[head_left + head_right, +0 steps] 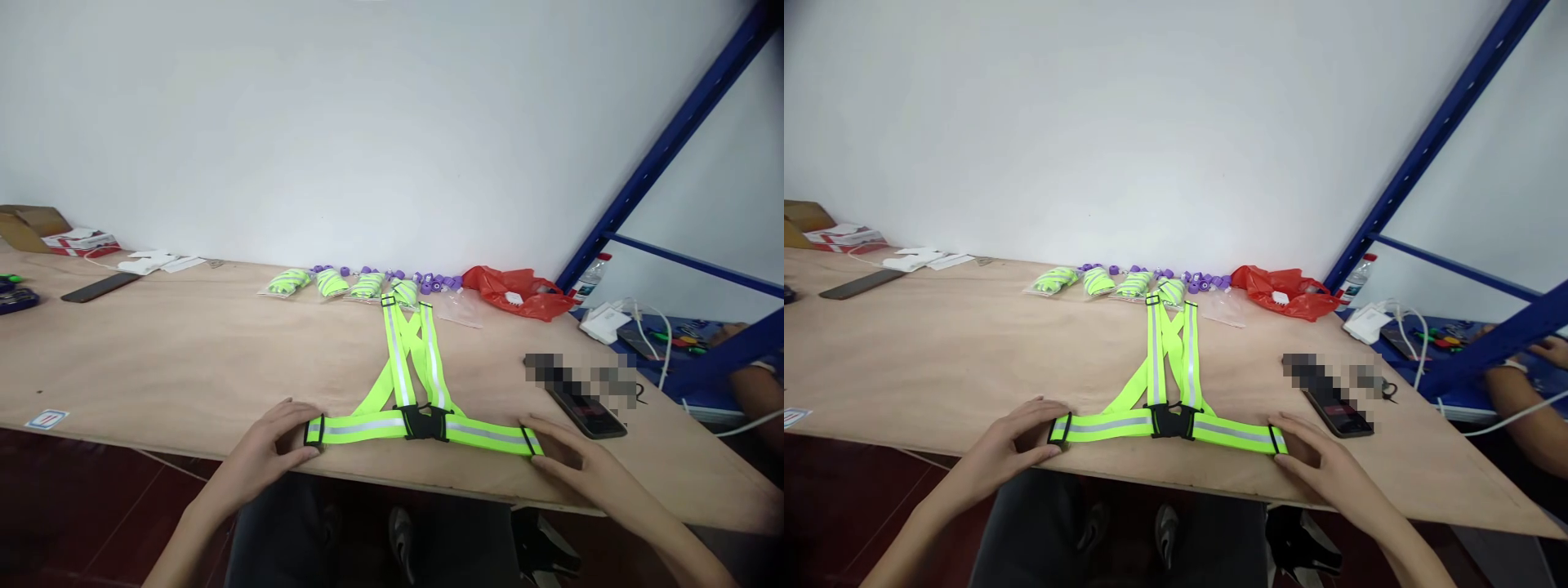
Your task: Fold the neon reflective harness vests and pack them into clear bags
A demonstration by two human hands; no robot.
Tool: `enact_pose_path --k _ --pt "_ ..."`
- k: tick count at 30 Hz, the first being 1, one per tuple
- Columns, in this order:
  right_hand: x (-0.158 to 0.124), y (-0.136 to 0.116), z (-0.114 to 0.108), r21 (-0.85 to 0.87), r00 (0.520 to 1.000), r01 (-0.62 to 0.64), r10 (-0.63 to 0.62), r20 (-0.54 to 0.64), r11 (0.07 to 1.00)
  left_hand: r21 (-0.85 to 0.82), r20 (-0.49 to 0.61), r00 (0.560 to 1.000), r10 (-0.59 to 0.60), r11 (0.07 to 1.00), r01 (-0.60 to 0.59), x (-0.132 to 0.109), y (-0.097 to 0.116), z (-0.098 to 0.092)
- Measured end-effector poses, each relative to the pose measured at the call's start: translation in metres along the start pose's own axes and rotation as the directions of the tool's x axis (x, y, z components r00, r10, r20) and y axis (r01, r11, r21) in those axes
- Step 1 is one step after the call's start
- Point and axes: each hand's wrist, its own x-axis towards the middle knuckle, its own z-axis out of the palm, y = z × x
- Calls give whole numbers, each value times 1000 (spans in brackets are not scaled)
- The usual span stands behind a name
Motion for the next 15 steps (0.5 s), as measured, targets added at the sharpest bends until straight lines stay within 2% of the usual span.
enact_pose_path --k 6,9,12,15 --pt "0 5 3 34 999 -7 8 -46 999 65 -63 998 30 998 -26 -3 -12 0" --pt "0 6 5 26 999 14 -13 -43 1000 105 -49 997 56 993 -51 -5 -18 -4" --pt "-1 3 8 5 998 57 -57 -38 998 131 -30 998 50 990 -45 -4 -18 -5" --pt "-4 3 13 -21 994 82 -83 -66 996 195 -69 997 42 980 -28 -3 -14 1"
